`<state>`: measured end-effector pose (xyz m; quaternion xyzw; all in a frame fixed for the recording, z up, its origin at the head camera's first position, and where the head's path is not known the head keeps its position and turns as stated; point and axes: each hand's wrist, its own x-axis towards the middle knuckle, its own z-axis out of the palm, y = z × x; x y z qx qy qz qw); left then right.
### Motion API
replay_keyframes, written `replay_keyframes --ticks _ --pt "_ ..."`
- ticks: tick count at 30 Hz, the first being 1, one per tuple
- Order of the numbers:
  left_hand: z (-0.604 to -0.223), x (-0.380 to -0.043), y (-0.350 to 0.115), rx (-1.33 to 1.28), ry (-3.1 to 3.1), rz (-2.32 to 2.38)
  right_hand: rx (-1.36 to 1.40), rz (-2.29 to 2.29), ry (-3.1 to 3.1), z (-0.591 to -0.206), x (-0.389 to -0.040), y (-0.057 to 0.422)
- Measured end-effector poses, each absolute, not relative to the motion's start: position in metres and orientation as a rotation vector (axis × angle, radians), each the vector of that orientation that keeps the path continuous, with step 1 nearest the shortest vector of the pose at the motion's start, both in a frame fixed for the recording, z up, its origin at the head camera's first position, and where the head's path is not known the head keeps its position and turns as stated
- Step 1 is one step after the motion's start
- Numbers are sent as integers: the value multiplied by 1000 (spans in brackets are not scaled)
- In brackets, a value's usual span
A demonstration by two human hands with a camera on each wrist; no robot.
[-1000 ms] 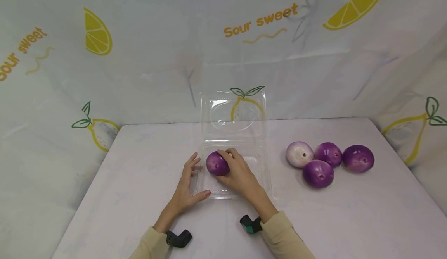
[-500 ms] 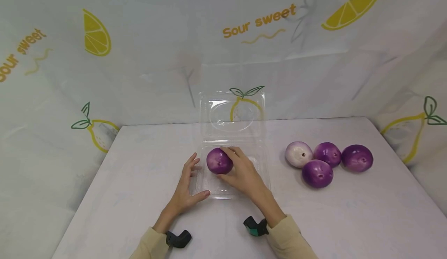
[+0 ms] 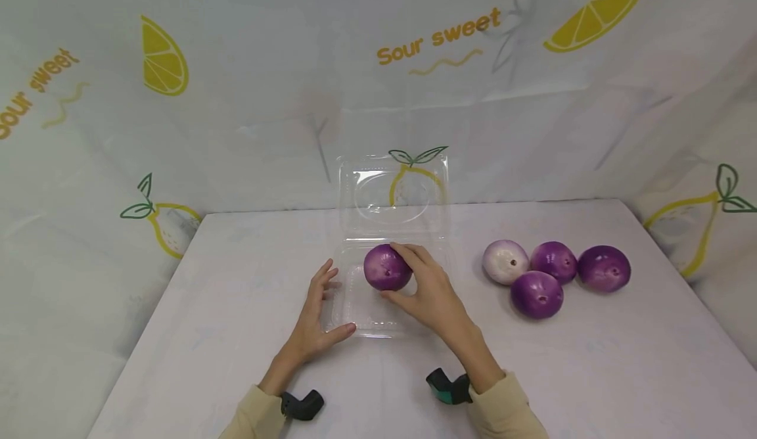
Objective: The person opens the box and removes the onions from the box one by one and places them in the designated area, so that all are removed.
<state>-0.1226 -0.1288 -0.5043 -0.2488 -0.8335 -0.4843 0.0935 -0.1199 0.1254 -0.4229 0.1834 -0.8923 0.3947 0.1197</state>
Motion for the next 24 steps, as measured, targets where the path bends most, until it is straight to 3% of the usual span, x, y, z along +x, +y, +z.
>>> replay_keyframes --ticks 24 --pt "-504 -123 -128 -726 -2480 -1444 360 1023 -2527 -419 -99 185"
